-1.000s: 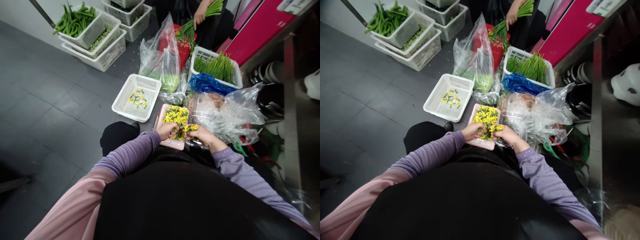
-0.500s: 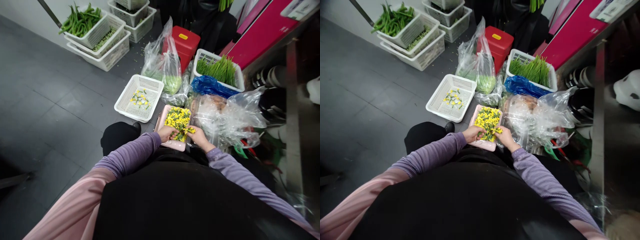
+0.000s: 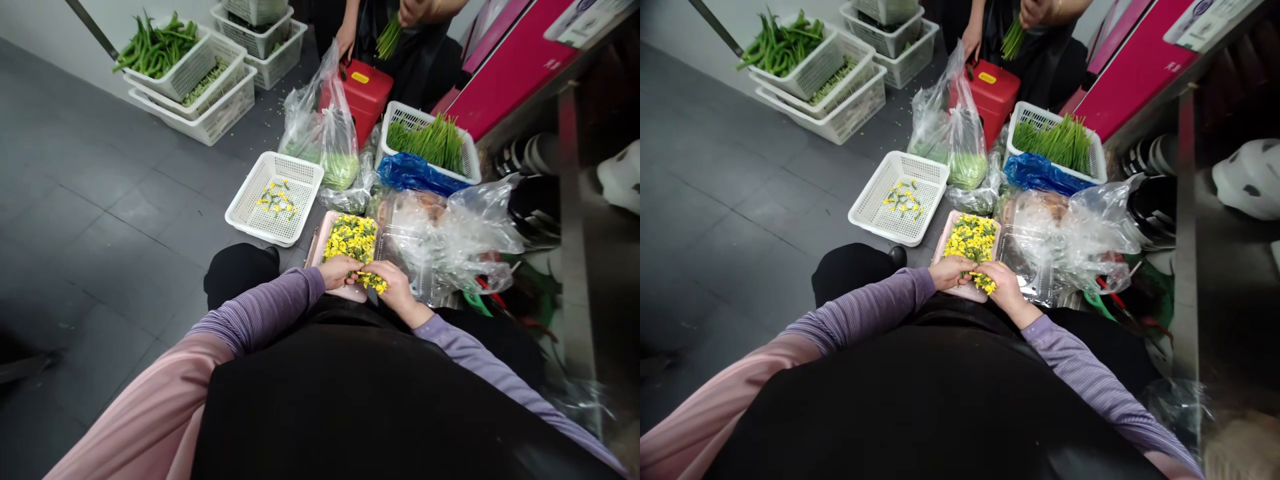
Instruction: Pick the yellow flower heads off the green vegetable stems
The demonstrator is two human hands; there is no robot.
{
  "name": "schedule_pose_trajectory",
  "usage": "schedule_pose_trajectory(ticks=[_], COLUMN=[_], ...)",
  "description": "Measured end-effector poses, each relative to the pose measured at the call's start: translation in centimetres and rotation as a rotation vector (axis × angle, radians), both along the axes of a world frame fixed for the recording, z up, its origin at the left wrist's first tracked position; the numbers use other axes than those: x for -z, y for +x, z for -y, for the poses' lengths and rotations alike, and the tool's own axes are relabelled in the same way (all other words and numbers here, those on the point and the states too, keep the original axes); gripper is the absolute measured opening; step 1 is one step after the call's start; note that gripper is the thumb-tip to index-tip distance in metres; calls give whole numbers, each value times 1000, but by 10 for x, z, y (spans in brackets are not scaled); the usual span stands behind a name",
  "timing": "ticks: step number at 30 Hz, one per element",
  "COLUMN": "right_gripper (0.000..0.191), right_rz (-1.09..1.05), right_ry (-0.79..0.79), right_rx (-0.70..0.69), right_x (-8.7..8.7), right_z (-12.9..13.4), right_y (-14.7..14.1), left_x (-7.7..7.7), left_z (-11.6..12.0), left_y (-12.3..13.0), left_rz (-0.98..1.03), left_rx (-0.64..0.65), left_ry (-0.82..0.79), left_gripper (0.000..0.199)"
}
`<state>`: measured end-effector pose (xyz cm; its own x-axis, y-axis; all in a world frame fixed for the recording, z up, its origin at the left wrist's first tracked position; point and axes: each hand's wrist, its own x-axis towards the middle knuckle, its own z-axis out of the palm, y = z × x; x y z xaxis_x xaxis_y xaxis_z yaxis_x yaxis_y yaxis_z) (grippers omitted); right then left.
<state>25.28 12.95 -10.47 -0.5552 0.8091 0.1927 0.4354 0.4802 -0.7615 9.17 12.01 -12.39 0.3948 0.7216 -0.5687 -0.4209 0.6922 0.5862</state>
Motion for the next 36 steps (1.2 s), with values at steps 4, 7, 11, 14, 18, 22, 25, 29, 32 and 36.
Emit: schedule_pose_trajectory(ticks=[4, 7, 11, 14, 18, 22, 25, 29, 32, 36], right_gripper=[17, 20, 22, 22, 22, 21, 15, 10, 11, 17], right_rz=[-301, -458, -525, -604, -679, -707, -680, -709, -650, -103], right_ry=[-520, -1010, -1161, -1055, -1045, -1057, -1161, -1234, -1133, -658], right_rx=[474, 508, 432, 490, 546, 567, 571, 608, 621, 516], right_x=[11, 15, 14, 13, 12, 9, 9, 16, 25, 41], right_z=[-11, -20, -21, -20, -19, -17, -15, -15, -16, -16], right_y=[0, -6, -18, -23, -26, -28, -30, -29, -23, -14], left_x=[-4, -7, -7, -8, -10, -11, -11, -11, -13, -12], left_z=[1, 2, 1, -1, -4, -6, -5, -4, -6, -10], left_y=[-4, -5, -6, -9, -13, -12, -11, -12, -15, -18], left_rz=[-88, -103, -113, -145, -151, -204, -216, -202, -166, -147], left_rx=[108, 177, 231, 201, 193, 196, 185, 148, 73, -85], left_ry=[72, 121, 171, 208, 278, 294, 271, 234, 201, 71], left_gripper=[12, 12, 19, 17, 17, 17, 13, 11, 10, 11])
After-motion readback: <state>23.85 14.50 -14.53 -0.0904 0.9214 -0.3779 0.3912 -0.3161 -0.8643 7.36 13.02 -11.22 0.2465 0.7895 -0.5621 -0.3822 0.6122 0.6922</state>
